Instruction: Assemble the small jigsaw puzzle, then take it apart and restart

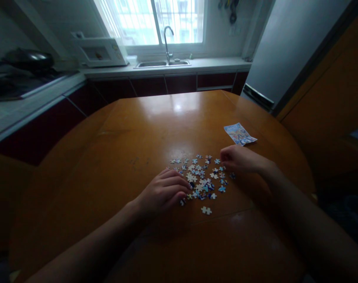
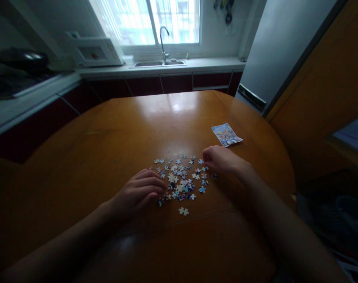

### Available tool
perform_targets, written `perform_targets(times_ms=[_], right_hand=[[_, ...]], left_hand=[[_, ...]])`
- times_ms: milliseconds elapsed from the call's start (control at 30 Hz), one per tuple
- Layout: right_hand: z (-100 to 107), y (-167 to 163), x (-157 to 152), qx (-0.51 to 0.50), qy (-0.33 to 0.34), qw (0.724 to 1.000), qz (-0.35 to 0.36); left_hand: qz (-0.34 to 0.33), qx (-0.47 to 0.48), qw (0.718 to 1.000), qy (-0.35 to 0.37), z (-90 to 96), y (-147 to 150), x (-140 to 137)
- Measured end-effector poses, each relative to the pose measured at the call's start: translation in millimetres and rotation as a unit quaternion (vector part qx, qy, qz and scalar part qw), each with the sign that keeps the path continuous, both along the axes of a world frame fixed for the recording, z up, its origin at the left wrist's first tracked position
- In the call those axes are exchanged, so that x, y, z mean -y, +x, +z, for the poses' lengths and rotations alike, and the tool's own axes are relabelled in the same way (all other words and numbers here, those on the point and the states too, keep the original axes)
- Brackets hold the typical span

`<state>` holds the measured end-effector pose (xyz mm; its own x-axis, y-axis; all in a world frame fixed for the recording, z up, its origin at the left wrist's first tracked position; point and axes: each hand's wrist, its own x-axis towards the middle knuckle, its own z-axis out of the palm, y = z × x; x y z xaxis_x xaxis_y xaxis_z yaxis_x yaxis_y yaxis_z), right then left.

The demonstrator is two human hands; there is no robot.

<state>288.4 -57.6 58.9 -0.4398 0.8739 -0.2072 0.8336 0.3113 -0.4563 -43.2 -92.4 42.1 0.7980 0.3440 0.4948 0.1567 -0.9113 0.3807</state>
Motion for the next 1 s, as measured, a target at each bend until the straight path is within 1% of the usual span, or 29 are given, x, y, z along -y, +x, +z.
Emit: perform_targets(times_ms=[67, 200, 367, 433, 500, 600, 700, 867, 1000], right_hand=[[0.0, -5.6, 1.0, -0.010, 0.017, 1.000, -0.003], [-5.1, -19.3, 1.5, -0.014, 0.000, 1.000, 0.022], [-6.9, -25.0, 1.3, 0.013, 0.049, 0.999, 0.001], [-5.8, -24.6, 2.7, 0.001, 0.042, 0.999, 0.019], [-4.9, -24.7, 4.9, -0.018, 0.018, 0.999, 0.044], [-4.3, -27.0, 7.9, -0.043, -0.014, 0.996, 0.075], [-3.5, -30.0, 10.0, -0.049, -0.027, 0.993, 0.100], [-2.0, -33.5, 15.4, -0.047, -0.004, 0.991, 0.121], [-3.2, -36.4, 19.5, -0.053, -0.012, 0.994, 0.097]], left_hand=[[0.009, 0.009, 1.000, 0.001, 0.2, 0.2, 0.8], [0.016, 0.015, 1.000, 0.008, 1.1, 1.6, 2.3], [0.014, 0.017, 1.000, 0.015, 1.2, 1.6, 1.8], [0.017, 0.028, 0.999, 0.016, 0.9, 0.1, 0.4], [0.041, 0.052, 0.998, 0.020, 1.0, -2.3, -1.8], [0.104, 0.104, 0.989, 0.010, 1.5, -6.8, -6.5], [0.148, 0.135, 0.980, -0.007, 1.7, -10.0, -10.5], [0.160, 0.127, 0.979, 0.002, 0.6, -10.0, -11.4], [0.166, 0.125, 0.978, -0.006, -1.1, -10.3, -11.9]])
